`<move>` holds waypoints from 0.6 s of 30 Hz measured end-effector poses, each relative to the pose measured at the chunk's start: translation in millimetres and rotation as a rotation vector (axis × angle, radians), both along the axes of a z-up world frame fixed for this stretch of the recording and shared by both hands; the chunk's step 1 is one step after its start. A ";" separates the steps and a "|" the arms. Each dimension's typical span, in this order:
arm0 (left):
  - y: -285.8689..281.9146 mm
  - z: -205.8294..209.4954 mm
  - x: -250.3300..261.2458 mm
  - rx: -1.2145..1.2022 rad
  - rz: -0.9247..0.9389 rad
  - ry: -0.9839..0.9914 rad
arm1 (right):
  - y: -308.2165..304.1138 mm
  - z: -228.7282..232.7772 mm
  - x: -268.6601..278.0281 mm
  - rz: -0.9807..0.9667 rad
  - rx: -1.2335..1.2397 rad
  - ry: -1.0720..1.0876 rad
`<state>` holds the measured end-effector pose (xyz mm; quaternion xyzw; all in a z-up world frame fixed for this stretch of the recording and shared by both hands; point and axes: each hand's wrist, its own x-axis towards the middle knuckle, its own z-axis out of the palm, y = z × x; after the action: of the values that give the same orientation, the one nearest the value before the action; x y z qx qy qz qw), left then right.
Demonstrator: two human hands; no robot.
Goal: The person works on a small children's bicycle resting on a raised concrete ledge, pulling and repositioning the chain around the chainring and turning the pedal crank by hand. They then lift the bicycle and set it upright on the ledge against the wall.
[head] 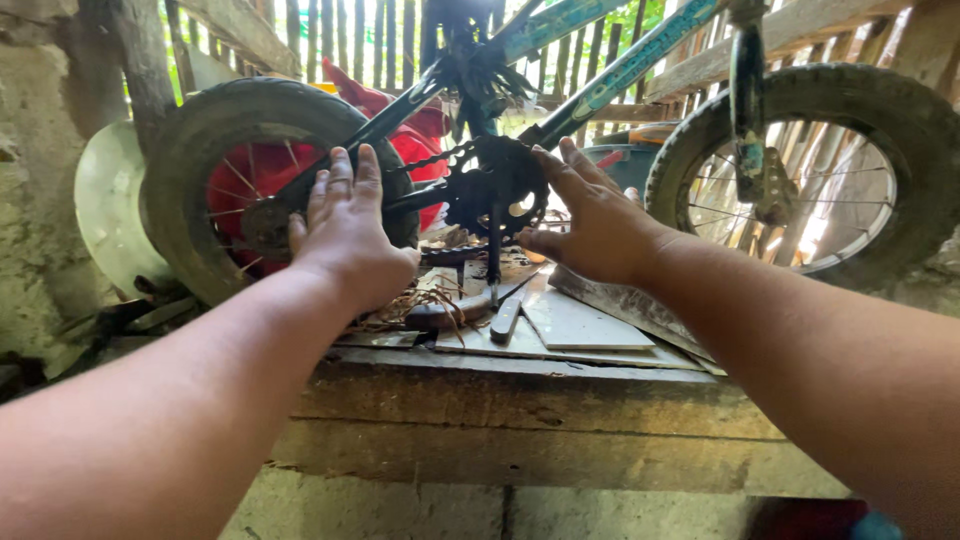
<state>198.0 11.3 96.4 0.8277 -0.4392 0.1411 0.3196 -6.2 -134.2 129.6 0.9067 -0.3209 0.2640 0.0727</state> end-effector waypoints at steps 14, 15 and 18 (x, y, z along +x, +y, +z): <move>13.2 16.8 -46.8 0.028 -0.102 -0.006 | 33.7 0.7 -14.1 0.023 0.041 0.003; 15.1 16.3 -46.0 0.031 -0.107 -0.007 | 36.6 0.9 -12.8 0.031 0.037 0.002; 20.3 14.5 -41.0 0.038 -0.117 -0.016 | 41.6 -0.3 -8.1 0.009 0.037 0.004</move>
<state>157.0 31.6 110.9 0.8053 -0.4922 0.1202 0.3079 -14.3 -92.7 129.2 0.9098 -0.3214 0.2566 0.0554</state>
